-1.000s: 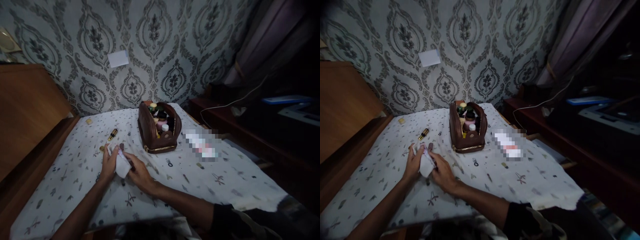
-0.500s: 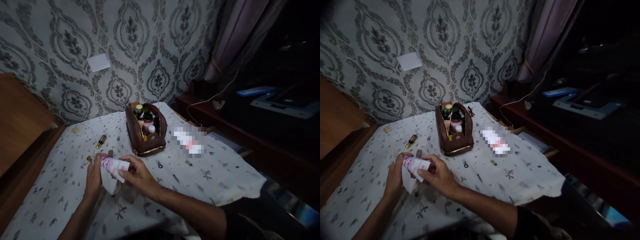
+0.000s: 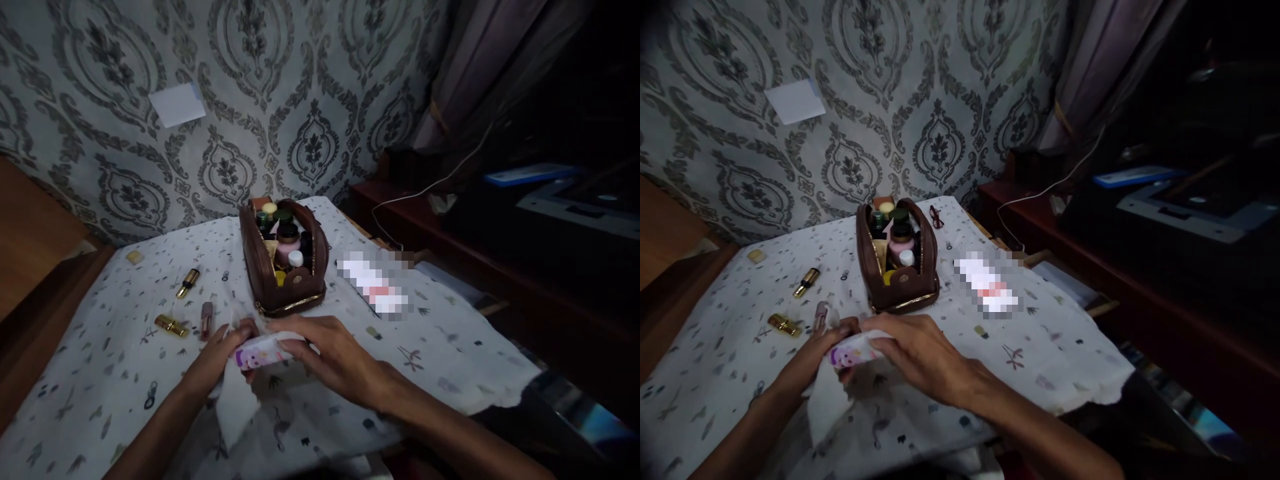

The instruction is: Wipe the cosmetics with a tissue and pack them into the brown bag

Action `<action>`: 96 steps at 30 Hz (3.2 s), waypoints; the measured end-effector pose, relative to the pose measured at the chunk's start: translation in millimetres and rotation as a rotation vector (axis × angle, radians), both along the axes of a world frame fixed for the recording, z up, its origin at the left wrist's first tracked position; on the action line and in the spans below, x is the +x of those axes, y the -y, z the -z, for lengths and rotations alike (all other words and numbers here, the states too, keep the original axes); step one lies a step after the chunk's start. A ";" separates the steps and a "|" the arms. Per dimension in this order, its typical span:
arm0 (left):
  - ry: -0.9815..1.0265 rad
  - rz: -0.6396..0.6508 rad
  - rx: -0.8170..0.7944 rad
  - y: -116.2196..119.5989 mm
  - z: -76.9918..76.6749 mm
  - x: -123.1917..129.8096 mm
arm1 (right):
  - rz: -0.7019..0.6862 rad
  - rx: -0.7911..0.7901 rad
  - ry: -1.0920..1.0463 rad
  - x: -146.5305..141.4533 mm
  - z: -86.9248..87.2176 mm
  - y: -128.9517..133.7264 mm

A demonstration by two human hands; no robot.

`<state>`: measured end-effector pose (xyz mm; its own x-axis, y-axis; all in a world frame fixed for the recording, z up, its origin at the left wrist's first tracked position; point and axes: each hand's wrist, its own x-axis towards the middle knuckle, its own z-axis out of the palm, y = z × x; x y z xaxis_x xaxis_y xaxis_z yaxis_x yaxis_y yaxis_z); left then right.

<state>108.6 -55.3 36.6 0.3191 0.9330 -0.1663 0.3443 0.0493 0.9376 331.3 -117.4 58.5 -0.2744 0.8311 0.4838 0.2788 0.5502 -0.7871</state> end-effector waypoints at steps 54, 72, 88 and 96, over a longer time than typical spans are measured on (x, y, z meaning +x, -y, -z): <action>0.265 0.203 -0.142 37.0 21.2 10.2 | 0.507 0.262 0.531 21.9 -33.9 -123.7; 0.251 0.228 -0.103 35.5 18.4 6.4 | 0.521 0.412 0.361 29.4 -30.2 -112.9; -0.109 -0.107 0.354 -22.0 -3.3 -66.3 | 0.100 0.129 0.113 -71.5 27.5 -37.8; -0.275 -0.562 0.513 -90.0 1.5 -140.8 | -0.148 -0.550 -0.286 -122.0 49.9 -58.7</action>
